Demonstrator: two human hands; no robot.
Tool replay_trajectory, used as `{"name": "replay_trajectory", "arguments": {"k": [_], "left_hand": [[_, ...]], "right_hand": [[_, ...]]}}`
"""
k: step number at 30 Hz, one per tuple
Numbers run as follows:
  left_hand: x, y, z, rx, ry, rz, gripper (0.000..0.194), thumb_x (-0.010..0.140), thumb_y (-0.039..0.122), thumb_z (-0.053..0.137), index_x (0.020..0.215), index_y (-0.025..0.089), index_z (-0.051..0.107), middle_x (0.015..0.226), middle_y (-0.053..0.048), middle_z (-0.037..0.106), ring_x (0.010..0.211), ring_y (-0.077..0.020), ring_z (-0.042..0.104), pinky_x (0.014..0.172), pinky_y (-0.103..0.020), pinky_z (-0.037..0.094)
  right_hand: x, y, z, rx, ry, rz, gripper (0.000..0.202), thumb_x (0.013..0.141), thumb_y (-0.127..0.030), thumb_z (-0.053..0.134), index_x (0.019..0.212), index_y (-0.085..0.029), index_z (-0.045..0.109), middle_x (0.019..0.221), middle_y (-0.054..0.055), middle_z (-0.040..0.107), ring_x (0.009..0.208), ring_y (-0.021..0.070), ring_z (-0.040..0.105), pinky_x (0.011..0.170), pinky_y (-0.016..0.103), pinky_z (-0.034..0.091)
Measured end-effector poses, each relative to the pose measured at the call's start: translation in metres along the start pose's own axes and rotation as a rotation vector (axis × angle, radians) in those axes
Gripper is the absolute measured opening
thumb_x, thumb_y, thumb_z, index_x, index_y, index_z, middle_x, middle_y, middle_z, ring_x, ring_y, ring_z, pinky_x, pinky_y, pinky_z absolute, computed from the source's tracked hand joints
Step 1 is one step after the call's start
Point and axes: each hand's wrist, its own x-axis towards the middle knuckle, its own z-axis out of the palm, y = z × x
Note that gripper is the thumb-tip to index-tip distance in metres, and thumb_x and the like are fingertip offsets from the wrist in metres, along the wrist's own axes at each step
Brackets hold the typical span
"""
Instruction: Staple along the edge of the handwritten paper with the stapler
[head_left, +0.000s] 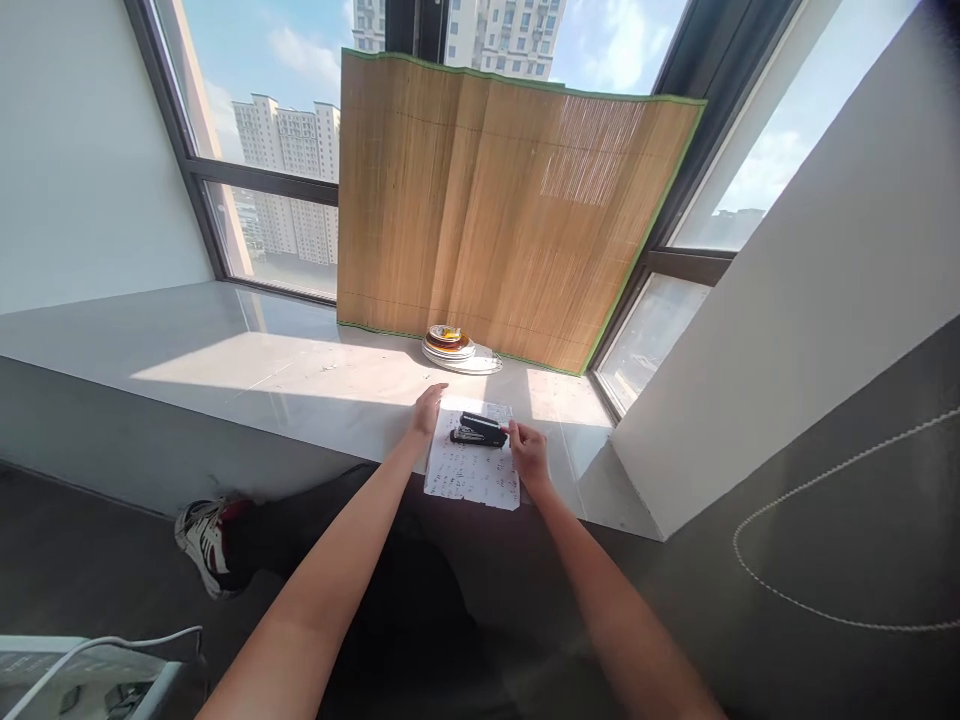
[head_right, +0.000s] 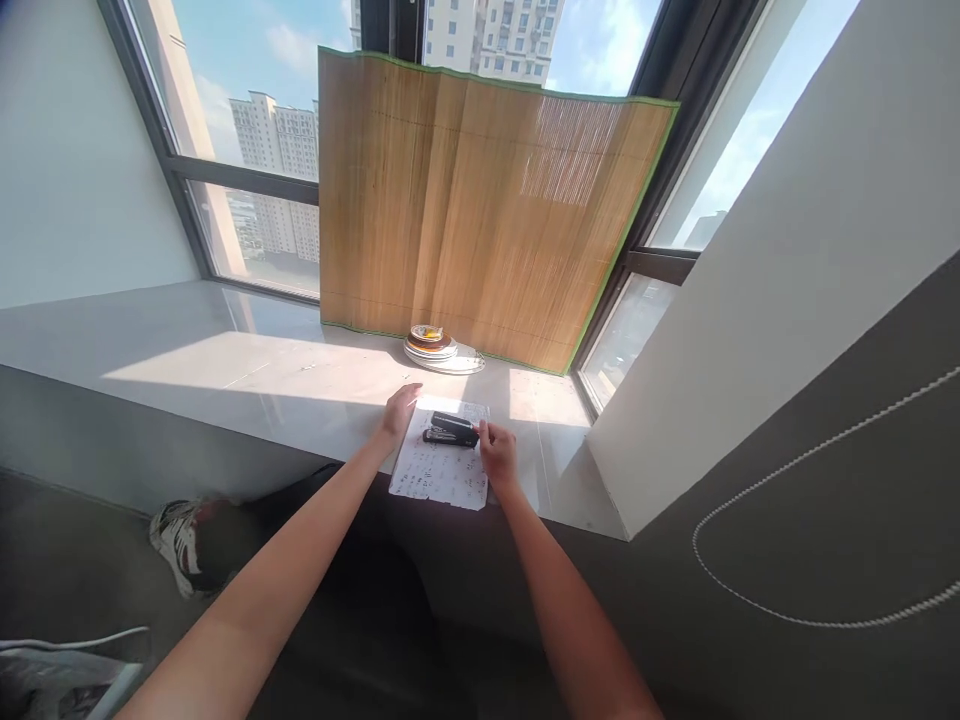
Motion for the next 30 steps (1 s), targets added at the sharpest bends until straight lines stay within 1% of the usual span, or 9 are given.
{"name": "replay_trajectory", "arguments": {"k": [4, 7, 11, 14, 18, 20, 23, 25, 30], "left_hand": [[0.005, -0.001, -0.002, -0.273, 0.113, -0.249, 0.053, 0.112, 0.041, 0.021, 0.144, 0.02, 0.059, 0.151, -0.014, 0.064, 0.144, -0.0238, 0.058, 0.115, -0.042, 0.051], [0.005, -0.001, -0.004, -0.341, 0.103, -0.275, 0.06, 0.113, 0.042, 0.012, 0.147, 0.02, 0.056, 0.154, -0.014, 0.062, 0.147, -0.0226, 0.055, 0.117, -0.041, 0.049], [0.002, 0.004, -0.004, -0.61, 0.089, -0.296, 0.059, 0.112, 0.048, 0.017, 0.141, 0.02, 0.059, 0.162, -0.012, 0.054, 0.15, -0.0226, 0.052, 0.12, -0.038, 0.046], [-0.002, 0.008, -0.003, -0.826, 0.09, -0.331, 0.052, 0.111, 0.049, 0.029, 0.127, 0.019, 0.068, 0.159, -0.013, 0.057, 0.149, -0.0252, 0.053, 0.124, -0.038, 0.042], [-0.005, 0.012, -0.005, -0.909, 0.092, -0.352, 0.053, 0.111, 0.049, 0.031, 0.118, 0.018, 0.073, 0.153, -0.014, 0.063, 0.148, -0.0271, 0.054, 0.126, -0.04, 0.039], [-0.005, 0.013, -0.005, -0.956, 0.114, -0.373, 0.051, 0.111, 0.046, 0.032, 0.121, 0.018, 0.073, 0.15, -0.014, 0.065, 0.147, -0.0268, 0.055, 0.126, -0.042, 0.04], [-0.004, 0.013, -0.006, -1.09, 0.131, -0.394, 0.049, 0.111, 0.04, 0.032, 0.13, 0.018, 0.071, 0.146, -0.016, 0.067, 0.144, -0.0261, 0.059, 0.123, -0.042, 0.045], [-0.003, 0.012, -0.006, -1.19, 0.117, -0.399, 0.051, 0.111, 0.041, 0.032, 0.135, 0.016, 0.069, 0.142, -0.018, 0.069, 0.138, -0.0271, 0.064, 0.119, -0.043, 0.049], [-0.004, 0.014, -0.01, -1.356, 0.027, -0.398, 0.058, 0.112, 0.046, 0.029, 0.14, 0.009, 0.064, 0.132, -0.023, 0.074, 0.124, -0.0305, 0.073, 0.107, -0.043, 0.059]], "right_hand": [[-0.001, 0.001, -0.001, 0.022, -0.023, 0.059, 0.058, 0.1, -0.059, 0.04, 0.053, -0.025, 0.041, 0.052, -0.002, 0.042, 0.053, 0.0149, 0.044, 0.057, 0.029, 0.03], [-0.001, -0.002, -0.007, -0.029, -0.006, 0.0, 0.057, 0.102, -0.057, 0.04, 0.058, -0.023, 0.052, 0.058, 0.0, 0.05, 0.06, 0.0172, 0.049, 0.063, 0.03, 0.039], [0.007, -0.007, -0.009, -0.044, -0.007, -0.175, 0.038, 0.099, -0.055, 0.055, 0.095, -0.022, 0.074, 0.097, 0.009, 0.071, 0.091, 0.0248, 0.063, 0.082, 0.037, 0.051], [0.022, -0.007, 0.001, -0.035, -0.182, -0.226, 0.041, 0.09, -0.055, 0.07, 0.119, -0.025, 0.073, 0.12, 0.011, 0.072, 0.106, 0.0292, 0.065, 0.088, 0.042, 0.054], [0.036, -0.007, 0.013, -0.088, -0.437, -0.252, 0.024, 0.085, -0.042, 0.077, 0.101, -0.024, 0.074, 0.093, 0.006, 0.076, 0.088, 0.0272, 0.068, 0.082, 0.041, 0.053], [0.036, -0.013, 0.013, -0.107, -0.374, -0.287, 0.018, 0.085, -0.037, 0.077, 0.096, -0.023, 0.074, 0.088, 0.005, 0.075, 0.083, 0.026, 0.067, 0.078, 0.039, 0.052], [0.03, -0.03, 0.005, -0.135, -0.121, -0.406, 0.012, 0.09, -0.032, 0.073, 0.099, -0.023, 0.074, 0.094, 0.007, 0.076, 0.087, 0.0267, 0.065, 0.079, 0.04, 0.052], [0.026, -0.046, 0.001, -0.209, -0.032, -0.535, 0.011, 0.096, -0.027, 0.067, 0.104, -0.023, 0.074, 0.101, 0.009, 0.077, 0.093, 0.0281, 0.064, 0.083, 0.042, 0.051], [0.023, -0.074, 0.011, -0.511, -0.169, -0.894, 0.032, 0.104, -0.013, 0.055, 0.13, -0.024, 0.07, 0.128, 0.01, 0.076, 0.104, 0.0286, 0.062, 0.09, 0.045, 0.044]]}}
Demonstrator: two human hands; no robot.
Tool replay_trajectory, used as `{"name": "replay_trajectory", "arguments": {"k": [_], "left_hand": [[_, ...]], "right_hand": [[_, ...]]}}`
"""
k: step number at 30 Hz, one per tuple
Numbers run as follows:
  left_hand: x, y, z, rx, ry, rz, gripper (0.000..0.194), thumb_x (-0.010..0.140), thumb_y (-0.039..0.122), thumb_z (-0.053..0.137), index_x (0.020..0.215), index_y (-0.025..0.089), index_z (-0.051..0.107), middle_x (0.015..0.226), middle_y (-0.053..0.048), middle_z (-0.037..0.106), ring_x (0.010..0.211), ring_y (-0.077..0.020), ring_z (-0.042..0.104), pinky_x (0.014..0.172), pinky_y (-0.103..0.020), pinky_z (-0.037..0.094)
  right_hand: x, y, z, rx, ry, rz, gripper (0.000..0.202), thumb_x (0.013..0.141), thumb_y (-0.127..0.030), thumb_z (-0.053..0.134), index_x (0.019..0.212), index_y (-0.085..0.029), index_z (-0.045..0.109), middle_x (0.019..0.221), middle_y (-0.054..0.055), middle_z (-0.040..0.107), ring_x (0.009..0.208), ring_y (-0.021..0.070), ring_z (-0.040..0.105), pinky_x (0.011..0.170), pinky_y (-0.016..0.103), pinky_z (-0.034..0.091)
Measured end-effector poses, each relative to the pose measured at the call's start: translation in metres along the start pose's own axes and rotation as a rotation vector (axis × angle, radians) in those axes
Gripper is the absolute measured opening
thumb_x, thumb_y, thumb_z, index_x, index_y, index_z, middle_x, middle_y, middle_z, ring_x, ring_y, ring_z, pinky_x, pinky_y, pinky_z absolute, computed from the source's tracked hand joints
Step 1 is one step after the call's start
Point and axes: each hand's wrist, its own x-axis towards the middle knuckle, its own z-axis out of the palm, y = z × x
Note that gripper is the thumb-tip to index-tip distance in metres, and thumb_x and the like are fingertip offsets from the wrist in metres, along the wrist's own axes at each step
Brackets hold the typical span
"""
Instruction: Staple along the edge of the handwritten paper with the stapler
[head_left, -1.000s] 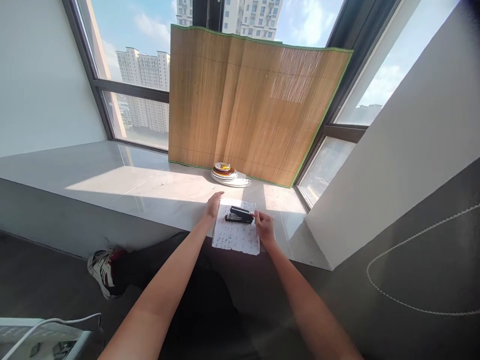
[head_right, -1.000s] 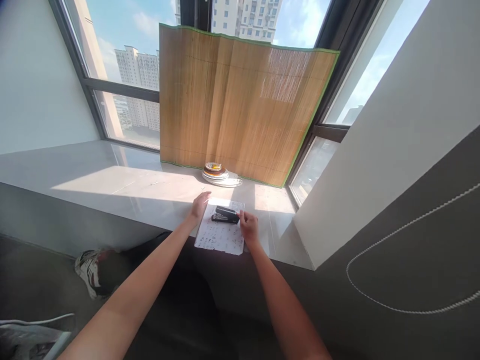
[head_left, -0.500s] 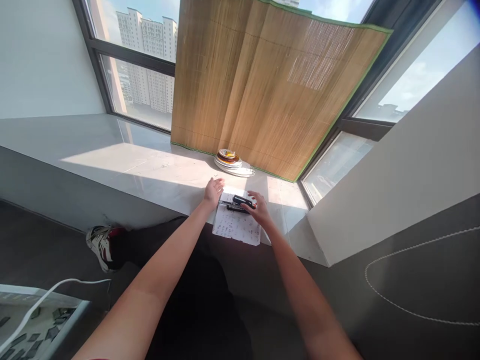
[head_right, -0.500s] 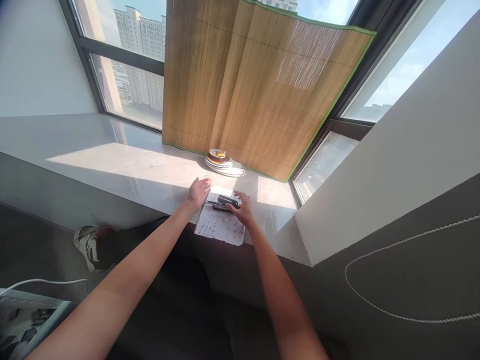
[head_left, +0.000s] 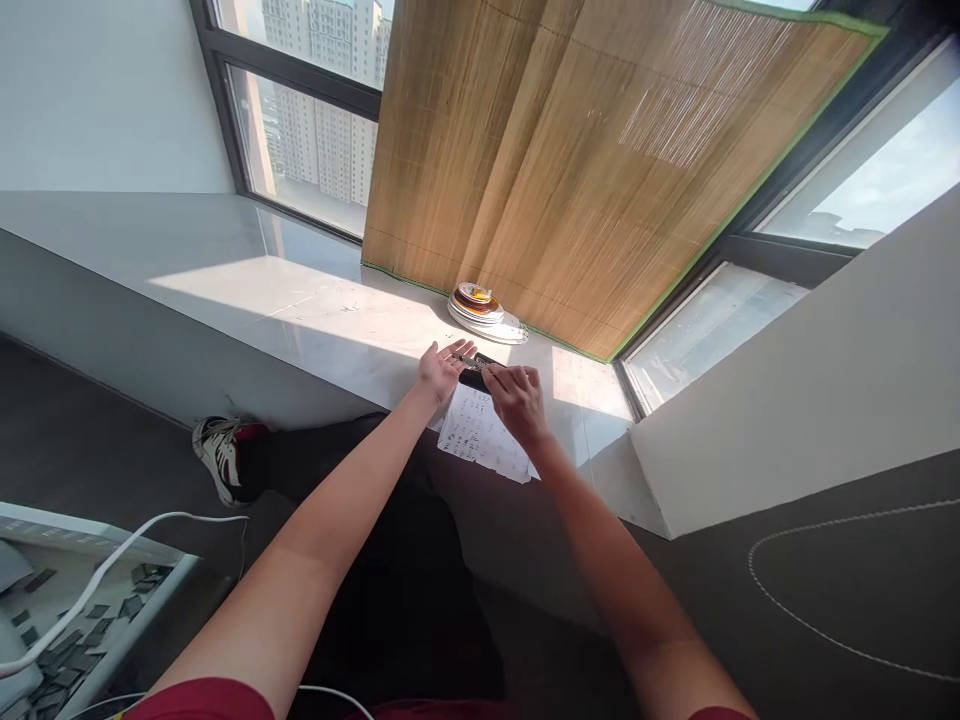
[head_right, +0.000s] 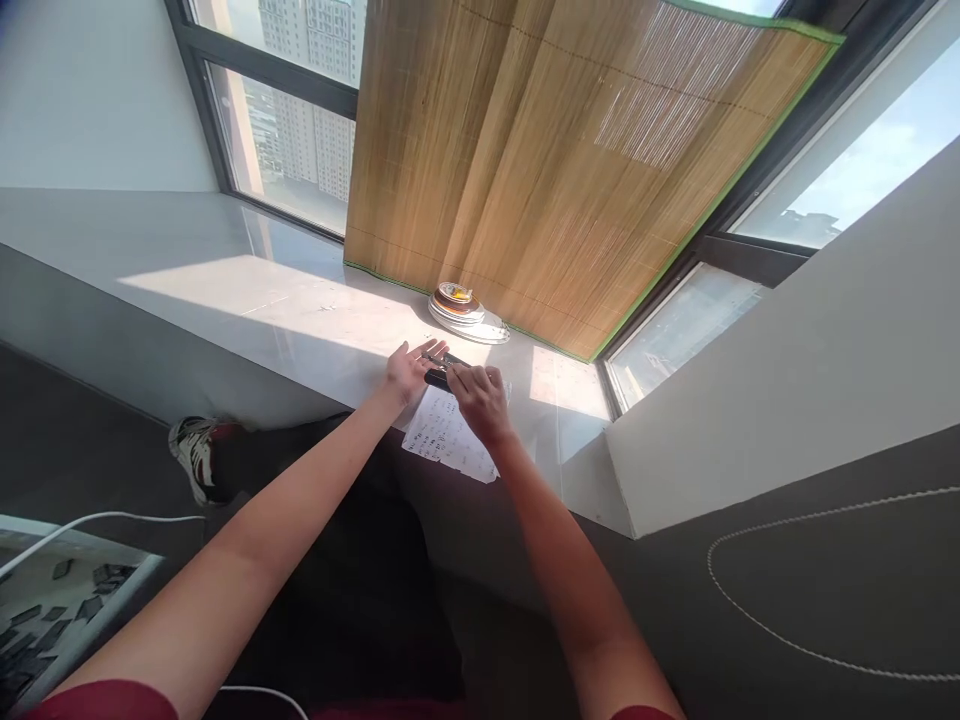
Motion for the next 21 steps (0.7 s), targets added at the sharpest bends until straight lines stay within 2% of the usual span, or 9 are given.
{"name": "replay_trajectory", "arguments": {"k": [3, 8, 10, 13, 14, 16, 21], "left_hand": [[-0.002, 0.002, 0.002, -0.027, 0.017, 0.0, 0.058, 0.113, 0.043, 0.028, 0.138, 0.006, 0.065, 0.128, -0.024, 0.075, 0.12, -0.0301, 0.075, 0.1, -0.041, 0.062], [0.0, 0.0, 0.004, -0.046, 0.067, 0.006, 0.053, 0.113, 0.037, 0.03, 0.137, 0.005, 0.065, 0.122, -0.023, 0.077, 0.116, -0.0299, 0.077, 0.101, -0.042, 0.062], [0.0, 0.0, 0.003, -0.069, 0.074, 0.021, 0.051, 0.113, 0.035, 0.03, 0.137, 0.006, 0.065, 0.118, -0.022, 0.078, 0.113, -0.0284, 0.078, 0.1, -0.041, 0.062], [-0.002, 0.001, 0.002, -0.097, 0.074, 0.053, 0.05, 0.114, 0.036, 0.032, 0.136, 0.005, 0.064, 0.113, -0.021, 0.078, 0.11, -0.0269, 0.078, 0.101, -0.038, 0.063], [-0.003, 0.002, 0.002, -0.098, 0.064, 0.055, 0.05, 0.114, 0.037, 0.033, 0.136, 0.005, 0.064, 0.112, -0.021, 0.078, 0.11, -0.0272, 0.078, 0.101, -0.039, 0.063], [-0.006, 0.002, 0.004, -0.09, 0.034, 0.037, 0.051, 0.113, 0.04, 0.035, 0.136, 0.005, 0.063, 0.113, -0.021, 0.078, 0.111, -0.0284, 0.078, 0.101, -0.039, 0.063], [-0.009, 0.002, 0.008, -0.044, -0.033, -0.026, 0.062, 0.112, 0.051, 0.035, 0.139, 0.001, 0.061, 0.12, -0.025, 0.076, 0.118, -0.0312, 0.076, 0.104, -0.04, 0.061]], "right_hand": [[0.008, -0.003, 0.008, -0.069, -0.052, -0.053, 0.038, 0.104, -0.008, 0.052, 0.132, -0.025, 0.069, 0.127, 0.009, 0.075, 0.103, 0.0272, 0.062, 0.091, 0.044, 0.042], [0.008, -0.002, 0.01, -0.046, -0.05, 0.035, 0.041, 0.102, -0.006, 0.052, 0.132, -0.027, 0.071, 0.122, 0.008, 0.076, 0.103, 0.0274, 0.062, 0.093, 0.045, 0.044], [0.003, -0.005, 0.007, -0.006, 0.026, 0.155, 0.038, 0.101, -0.009, 0.054, 0.13, -0.026, 0.072, 0.12, 0.009, 0.076, 0.104, 0.029, 0.062, 0.092, 0.047, 0.046], [-0.013, -0.012, 0.006, 0.112, 0.235, 0.521, 0.03, 0.099, -0.023, 0.06, 0.126, -0.025, 0.075, 0.113, 0.011, 0.075, 0.103, 0.0321, 0.063, 0.087, 0.047, 0.051], [-0.019, -0.014, 0.007, 0.181, 0.27, 0.634, 0.029, 0.098, -0.029, 0.062, 0.122, -0.024, 0.076, 0.109, 0.011, 0.075, 0.101, 0.032, 0.064, 0.085, 0.047, 0.052], [-0.033, -0.015, 0.012, 0.338, 0.246, 0.772, 0.03, 0.093, -0.039, 0.068, 0.115, -0.023, 0.079, 0.103, 0.01, 0.075, 0.095, 0.0307, 0.066, 0.084, 0.046, 0.054], [-0.05, -0.005, 0.023, 0.58, 0.051, 0.882, 0.037, 0.083, -0.052, 0.076, 0.104, -0.022, 0.081, 0.101, 0.008, 0.078, 0.094, 0.0307, 0.07, 0.089, 0.046, 0.054]]}}
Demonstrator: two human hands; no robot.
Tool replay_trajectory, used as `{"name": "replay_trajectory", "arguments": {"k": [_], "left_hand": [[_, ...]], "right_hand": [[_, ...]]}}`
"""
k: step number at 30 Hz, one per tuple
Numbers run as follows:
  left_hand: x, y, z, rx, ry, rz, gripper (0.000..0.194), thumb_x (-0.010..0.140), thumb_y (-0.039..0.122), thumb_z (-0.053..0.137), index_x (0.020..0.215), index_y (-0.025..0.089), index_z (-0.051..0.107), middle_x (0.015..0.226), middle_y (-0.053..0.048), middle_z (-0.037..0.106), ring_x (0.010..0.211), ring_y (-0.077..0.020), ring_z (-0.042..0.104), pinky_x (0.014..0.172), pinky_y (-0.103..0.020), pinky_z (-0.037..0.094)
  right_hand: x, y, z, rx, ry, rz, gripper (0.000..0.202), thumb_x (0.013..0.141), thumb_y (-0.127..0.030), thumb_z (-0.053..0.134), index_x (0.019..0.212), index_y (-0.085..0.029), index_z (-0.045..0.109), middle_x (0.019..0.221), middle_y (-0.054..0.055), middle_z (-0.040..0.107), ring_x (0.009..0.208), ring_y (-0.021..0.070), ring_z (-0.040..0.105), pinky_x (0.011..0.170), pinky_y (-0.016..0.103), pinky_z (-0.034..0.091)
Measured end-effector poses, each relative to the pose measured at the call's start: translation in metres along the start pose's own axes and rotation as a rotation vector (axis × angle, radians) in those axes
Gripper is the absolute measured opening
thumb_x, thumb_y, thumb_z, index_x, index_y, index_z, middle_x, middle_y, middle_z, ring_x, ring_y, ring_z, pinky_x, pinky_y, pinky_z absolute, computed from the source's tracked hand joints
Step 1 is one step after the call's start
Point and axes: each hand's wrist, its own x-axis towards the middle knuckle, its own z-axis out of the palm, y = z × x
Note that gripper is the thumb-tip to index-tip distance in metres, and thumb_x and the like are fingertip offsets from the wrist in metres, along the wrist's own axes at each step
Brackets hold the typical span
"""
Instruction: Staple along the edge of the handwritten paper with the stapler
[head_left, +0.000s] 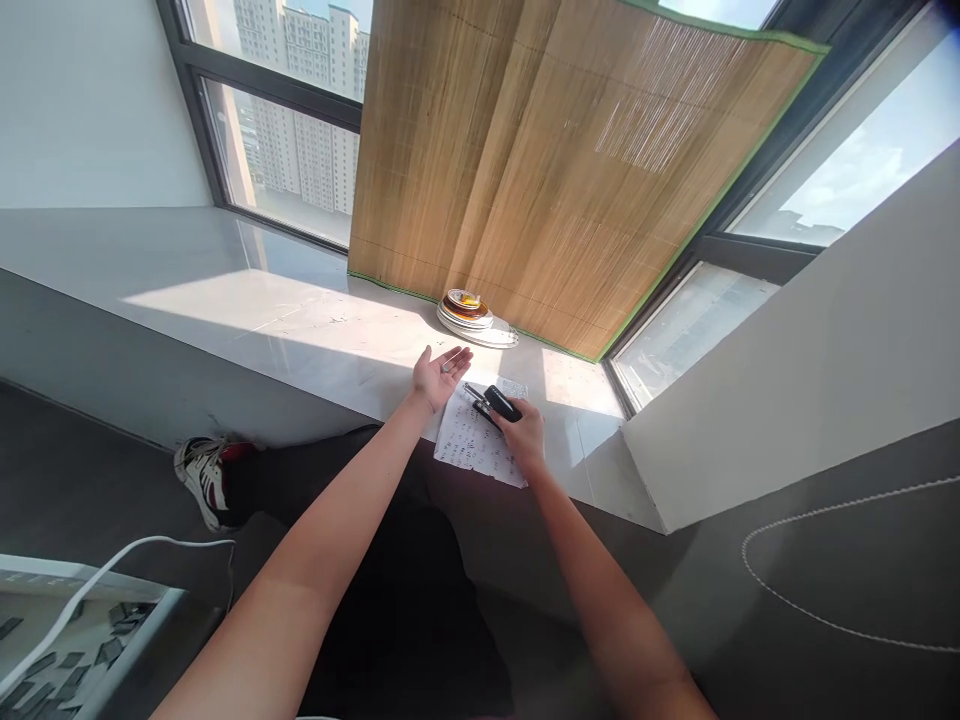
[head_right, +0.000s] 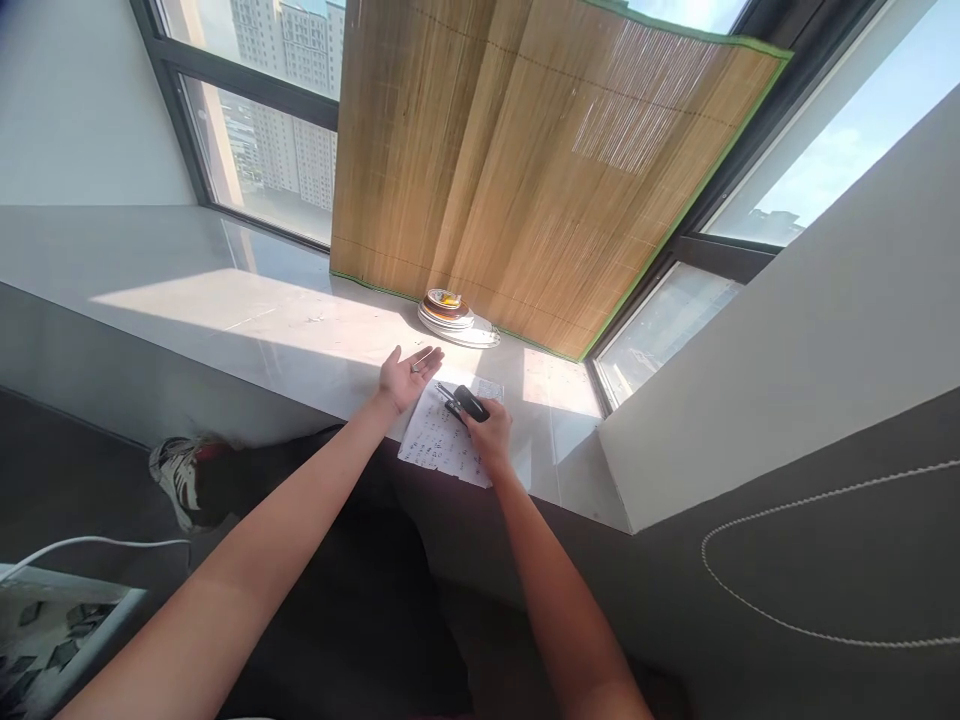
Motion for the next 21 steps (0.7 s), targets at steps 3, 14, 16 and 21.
{"name": "replay_trajectory", "arguments": {"k": [3, 14, 16, 21], "left_hand": [[-0.002, 0.0, 0.004, 0.022, -0.044, -0.019, 0.067, 0.112, 0.056, 0.034, 0.143, 0.002, 0.06, 0.128, -0.026, 0.074, 0.126, -0.0312, 0.072, 0.109, -0.04, 0.058], [-0.024, -0.001, 0.027, 0.206, -0.191, -0.123, 0.075, 0.109, 0.067, 0.03, 0.147, 0.012, 0.063, 0.139, -0.022, 0.07, 0.136, -0.033, 0.064, 0.117, -0.048, 0.052], [-0.024, -0.002, 0.028, 0.237, -0.215, -0.108, 0.075, 0.109, 0.068, 0.029, 0.143, 0.013, 0.066, 0.138, -0.021, 0.071, 0.136, -0.0326, 0.064, 0.117, -0.047, 0.051], [-0.01, -0.001, 0.017, 0.346, -0.164, 0.04, 0.058, 0.11, 0.06, 0.034, 0.121, 0.017, 0.072, 0.131, -0.018, 0.071, 0.128, -0.0284, 0.067, 0.112, -0.041, 0.054]], "right_hand": [[0.01, -0.01, -0.007, -0.088, 0.08, -0.04, 0.04, 0.081, -0.055, 0.079, 0.105, -0.022, 0.081, 0.105, 0.011, 0.078, 0.103, 0.0337, 0.067, 0.094, 0.05, 0.052], [0.053, -0.084, 0.042, -0.045, -0.063, -0.336, 0.014, 0.092, -0.025, 0.071, 0.099, -0.029, 0.082, 0.097, 0.005, 0.079, 0.086, 0.0244, 0.07, 0.08, 0.039, 0.057], [0.055, -0.084, 0.046, -0.004, -0.068, -0.339, 0.013, 0.091, -0.023, 0.07, 0.094, -0.029, 0.081, 0.094, 0.004, 0.078, 0.084, 0.0233, 0.069, 0.079, 0.038, 0.057], [0.054, -0.063, 0.019, 0.116, 0.037, -0.295, 0.008, 0.09, -0.03, 0.07, 0.094, -0.027, 0.076, 0.091, 0.002, 0.078, 0.073, 0.0197, 0.068, 0.072, 0.035, 0.057]]}}
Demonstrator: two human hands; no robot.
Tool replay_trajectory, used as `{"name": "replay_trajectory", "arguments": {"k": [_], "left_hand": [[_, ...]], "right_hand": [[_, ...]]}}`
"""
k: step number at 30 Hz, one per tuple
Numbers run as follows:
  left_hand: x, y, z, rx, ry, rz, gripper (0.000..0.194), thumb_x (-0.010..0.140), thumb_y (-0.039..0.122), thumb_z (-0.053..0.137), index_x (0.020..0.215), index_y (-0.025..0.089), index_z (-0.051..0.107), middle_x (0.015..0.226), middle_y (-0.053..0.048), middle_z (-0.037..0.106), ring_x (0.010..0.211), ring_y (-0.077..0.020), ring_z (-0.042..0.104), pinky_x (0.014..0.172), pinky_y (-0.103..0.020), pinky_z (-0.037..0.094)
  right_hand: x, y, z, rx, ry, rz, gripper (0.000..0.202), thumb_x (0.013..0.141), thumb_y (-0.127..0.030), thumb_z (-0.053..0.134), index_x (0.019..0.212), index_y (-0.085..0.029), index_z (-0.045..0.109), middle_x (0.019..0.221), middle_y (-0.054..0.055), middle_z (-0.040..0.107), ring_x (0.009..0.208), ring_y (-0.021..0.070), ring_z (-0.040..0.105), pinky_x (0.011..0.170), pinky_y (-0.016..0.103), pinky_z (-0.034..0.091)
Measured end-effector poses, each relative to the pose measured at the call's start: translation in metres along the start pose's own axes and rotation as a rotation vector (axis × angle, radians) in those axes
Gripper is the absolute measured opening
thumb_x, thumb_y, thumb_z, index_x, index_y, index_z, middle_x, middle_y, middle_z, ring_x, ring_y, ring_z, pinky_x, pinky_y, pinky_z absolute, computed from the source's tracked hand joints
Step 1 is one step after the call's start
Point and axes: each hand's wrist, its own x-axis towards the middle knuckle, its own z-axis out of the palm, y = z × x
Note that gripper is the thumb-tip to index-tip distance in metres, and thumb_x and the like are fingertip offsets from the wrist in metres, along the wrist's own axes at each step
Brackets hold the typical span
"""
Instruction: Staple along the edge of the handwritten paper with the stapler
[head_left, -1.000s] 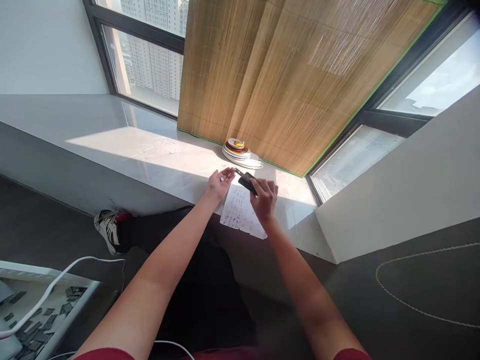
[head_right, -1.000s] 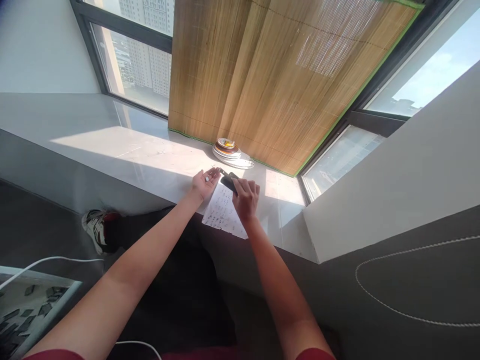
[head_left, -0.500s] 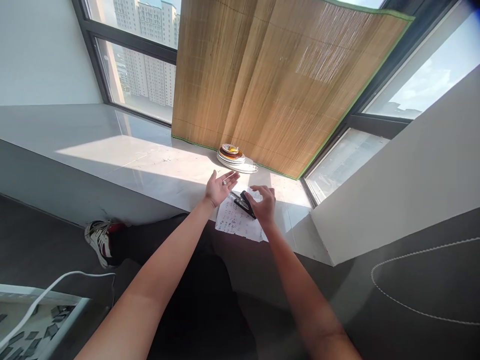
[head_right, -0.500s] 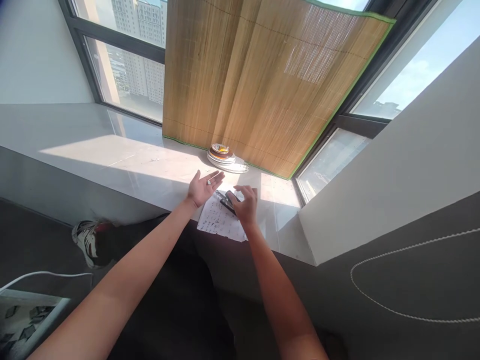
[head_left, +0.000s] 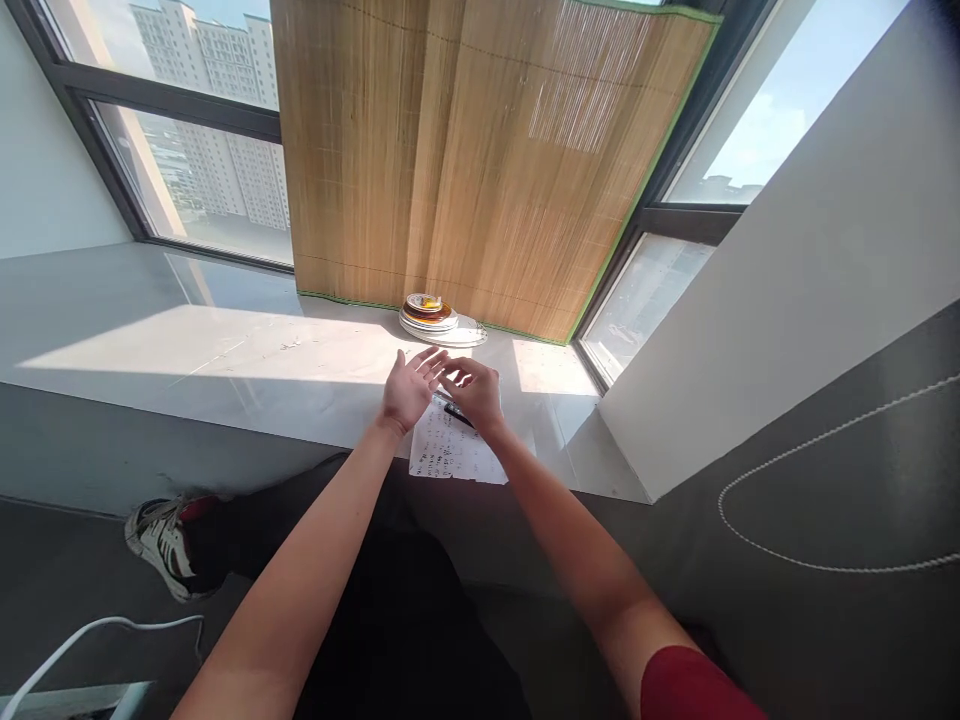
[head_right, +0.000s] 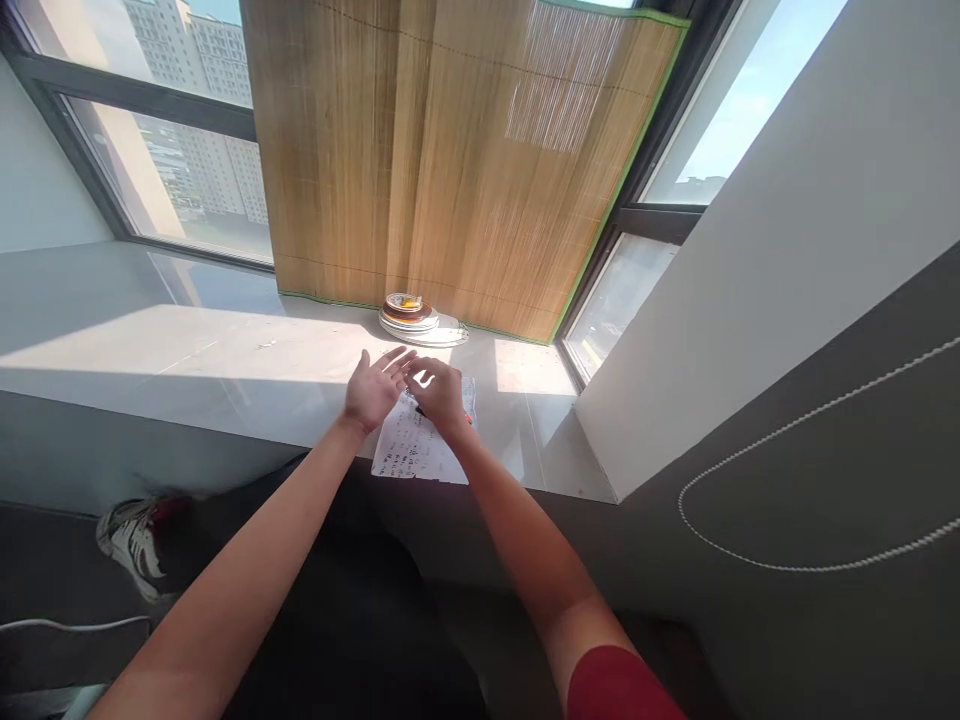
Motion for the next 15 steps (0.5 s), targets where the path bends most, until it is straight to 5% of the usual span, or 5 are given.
{"name": "replay_trajectory", "arguments": {"k": [3, 5, 8, 12, 15], "left_hand": [[0.013, 0.002, -0.019, 0.19, 0.383, 0.072, 0.035, 0.107, 0.042, 0.041, 0.096, 0.021, 0.067, 0.106, -0.013, 0.071, 0.112, -0.025, 0.071, 0.101, -0.04, 0.059], [0.019, 0.003, -0.032, 0.471, 0.587, 0.074, 0.021, 0.1, 0.031, 0.049, 0.084, 0.023, 0.059, 0.093, -0.01, 0.066, 0.105, -0.0261, 0.07, 0.094, -0.042, 0.059], [0.027, 0.003, -0.043, 0.806, 0.657, 0.127, 0.011, 0.09, 0.025, 0.06, 0.08, 0.025, 0.054, 0.1, -0.01, 0.066, 0.117, -0.0333, 0.064, 0.099, -0.049, 0.054], [0.046, 0.004, -0.052, 1.116, 0.717, 0.307, 0.017, 0.084, 0.022, 0.068, 0.088, 0.025, 0.051, 0.131, -0.021, 0.061, 0.146, -0.0447, 0.042, 0.121, -0.062, 0.034], [0.072, 0.009, -0.064, 1.231, 0.67, 0.317, 0.018, 0.081, 0.017, 0.067, 0.085, 0.024, 0.051, 0.131, -0.025, 0.061, 0.15, -0.047, 0.038, 0.125, -0.064, 0.026]], "right_hand": [[-0.007, 0.034, -0.037, -0.097, 0.21, 0.12, 0.014, 0.089, -0.037, 0.068, 0.093, -0.024, 0.072, 0.098, 0.005, 0.079, 0.072, 0.0193, 0.068, 0.069, 0.035, 0.056], [-0.01, 0.065, -0.063, -0.136, 0.241, 0.204, 0.019, 0.086, -0.039, 0.068, 0.094, -0.023, 0.073, 0.099, 0.007, 0.08, 0.071, 0.0196, 0.069, 0.069, 0.035, 0.056], [-0.01, 0.115, -0.095, -0.165, 0.254, 0.301, 0.026, 0.082, -0.038, 0.07, 0.101, -0.02, 0.076, 0.099, 0.008, 0.081, 0.073, 0.021, 0.071, 0.075, 0.037, 0.058], [0.001, 0.171, -0.119, -0.325, 0.195, 0.415, 0.009, 0.076, -0.031, 0.076, 0.076, -0.021, 0.075, 0.086, 0.007, 0.081, 0.072, 0.0229, 0.071, 0.088, 0.041, 0.055], [0.008, 0.201, -0.125, -0.376, 0.137, 0.489, 0.01, 0.074, -0.027, 0.079, 0.067, -0.021, 0.075, 0.074, 0.007, 0.078, 0.071, 0.0239, 0.07, 0.087, 0.041, 0.054]]}}
